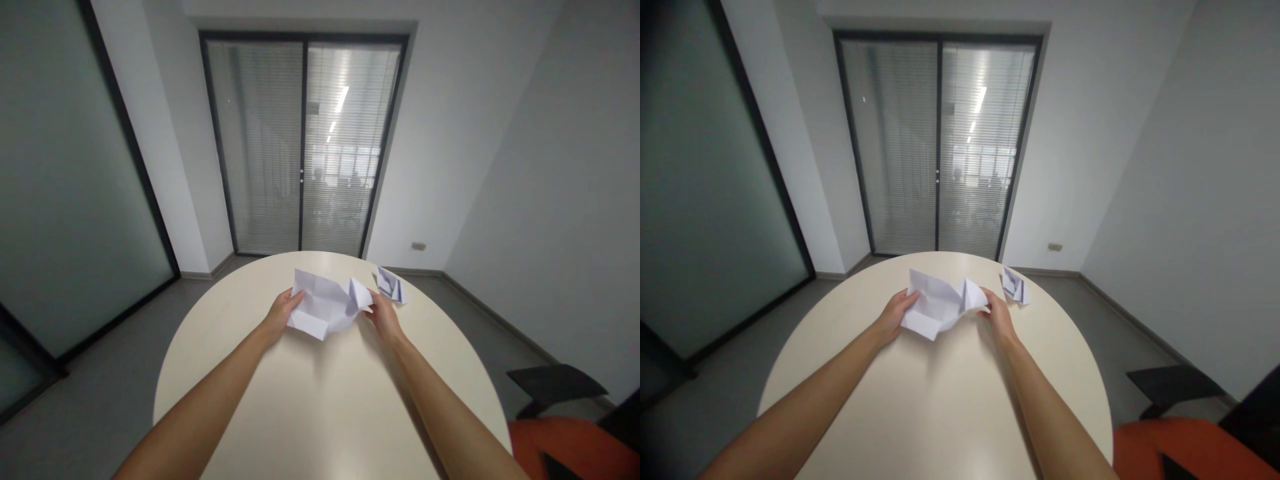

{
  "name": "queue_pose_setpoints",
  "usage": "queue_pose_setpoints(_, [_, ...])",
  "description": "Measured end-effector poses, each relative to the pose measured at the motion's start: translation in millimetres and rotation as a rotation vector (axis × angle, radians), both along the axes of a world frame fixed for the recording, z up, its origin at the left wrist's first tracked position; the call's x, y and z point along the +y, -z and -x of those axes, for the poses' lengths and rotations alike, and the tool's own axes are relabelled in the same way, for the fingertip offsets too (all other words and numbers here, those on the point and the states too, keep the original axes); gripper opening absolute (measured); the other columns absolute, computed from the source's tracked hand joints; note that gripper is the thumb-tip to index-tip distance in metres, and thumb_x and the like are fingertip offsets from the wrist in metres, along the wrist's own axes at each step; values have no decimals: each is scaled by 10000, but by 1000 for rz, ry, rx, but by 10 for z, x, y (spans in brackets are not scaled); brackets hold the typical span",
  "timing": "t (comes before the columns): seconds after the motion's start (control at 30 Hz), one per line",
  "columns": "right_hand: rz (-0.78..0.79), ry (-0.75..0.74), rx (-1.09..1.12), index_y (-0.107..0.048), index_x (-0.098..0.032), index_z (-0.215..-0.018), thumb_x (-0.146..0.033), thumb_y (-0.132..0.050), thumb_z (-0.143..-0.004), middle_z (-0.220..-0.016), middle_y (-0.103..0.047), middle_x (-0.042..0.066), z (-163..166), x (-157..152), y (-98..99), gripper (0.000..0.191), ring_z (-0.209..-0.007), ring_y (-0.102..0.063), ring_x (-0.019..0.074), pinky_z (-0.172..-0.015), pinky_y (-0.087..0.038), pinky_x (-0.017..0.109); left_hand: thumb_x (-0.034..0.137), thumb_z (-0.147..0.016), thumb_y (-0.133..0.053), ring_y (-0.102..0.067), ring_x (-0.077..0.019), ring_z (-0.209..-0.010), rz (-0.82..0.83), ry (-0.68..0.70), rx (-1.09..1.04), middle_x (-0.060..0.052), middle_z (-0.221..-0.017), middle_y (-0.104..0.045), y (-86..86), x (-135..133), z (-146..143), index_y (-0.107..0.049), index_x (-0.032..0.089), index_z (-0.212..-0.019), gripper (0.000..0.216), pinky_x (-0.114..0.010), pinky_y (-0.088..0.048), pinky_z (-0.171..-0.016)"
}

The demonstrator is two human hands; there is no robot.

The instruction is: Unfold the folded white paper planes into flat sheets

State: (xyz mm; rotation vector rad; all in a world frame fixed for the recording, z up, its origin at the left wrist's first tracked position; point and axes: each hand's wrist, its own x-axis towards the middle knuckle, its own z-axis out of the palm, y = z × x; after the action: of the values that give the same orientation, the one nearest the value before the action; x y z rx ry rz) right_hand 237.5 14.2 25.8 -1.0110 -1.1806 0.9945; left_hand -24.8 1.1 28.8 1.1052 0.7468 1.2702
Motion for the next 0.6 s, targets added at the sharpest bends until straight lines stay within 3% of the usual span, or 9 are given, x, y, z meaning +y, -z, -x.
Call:
queue_pose_setpoints(0.13, [50,-232,79,-707,-256,-1178,-589,-571,-848,-1165,-701,98,36,-123,-107,488,-896,-675,250,-590,-559,307,514,-679,-813,-712,-259,-768,17,-19,-17,-135,-963,-757,-32,11,50,-678,109,-1089,592,-308,-521,-655])
queue_pose_setpoints(0.23, [47,-298,51,-665,-293,-1266,-632,-591,-842,-1340,-621,88,16,-192,-159,547,-914,-667,229,-594,-555,289,508,-694,-801,-718,-277,-805,12,-7,-1,-139,-989,-758,-21,38,84,-671,115,-1144,611,-321,-528,-669])
queue_pose_setpoints(0.37, [-55,-318,-74,-774,-267,-1030,-541,-664,-838,-1554,-419,46,-43,-236,-196,353,-1046,-630,239,-645,-549,278,505,-690,-801,-718,-283,-812,16,-45,-8,-140,-982,-760,16,92,111,-676,111,-1136,608,-322,-524,-672])
queue_pose_setpoints(0.47, [-138,-355,-200,-788,-208,-795,-479,-718,-811,-1410,-581,87,-86,-237,-214,280,-1060,-623,256,-669,-538,290,495,-679,-812,-715,-266,-774,35,-75,-25,-135,-954,-761,28,117,125,-679,103,-1088,582,-307,-520,-650])
queue_pose_setpoints(0.53, [-158,-334,-265,-782,-202,-765,-467,-751,-782,-1149,-723,101,-104,-221,-217,267,-899,-653,225,-630,-518,288,461,-691,-814,-712,-247,-757,38,-75,-36,-127,-957,-761,30,124,133,-679,105,-1075,540,-295,-523,-644])
queue_pose_setpoints(0.6, [-177,-256,-291,-778,-201,-765,-479,-774,-751,-891,-755,76,-115,-192,-208,278,-728,-639,189,-602,-505,292,405,-714,-807,-710,-228,-748,35,-73,-48,-125,-962,-761,30,128,140,-683,104,-1071,483,-280,-529,-643])
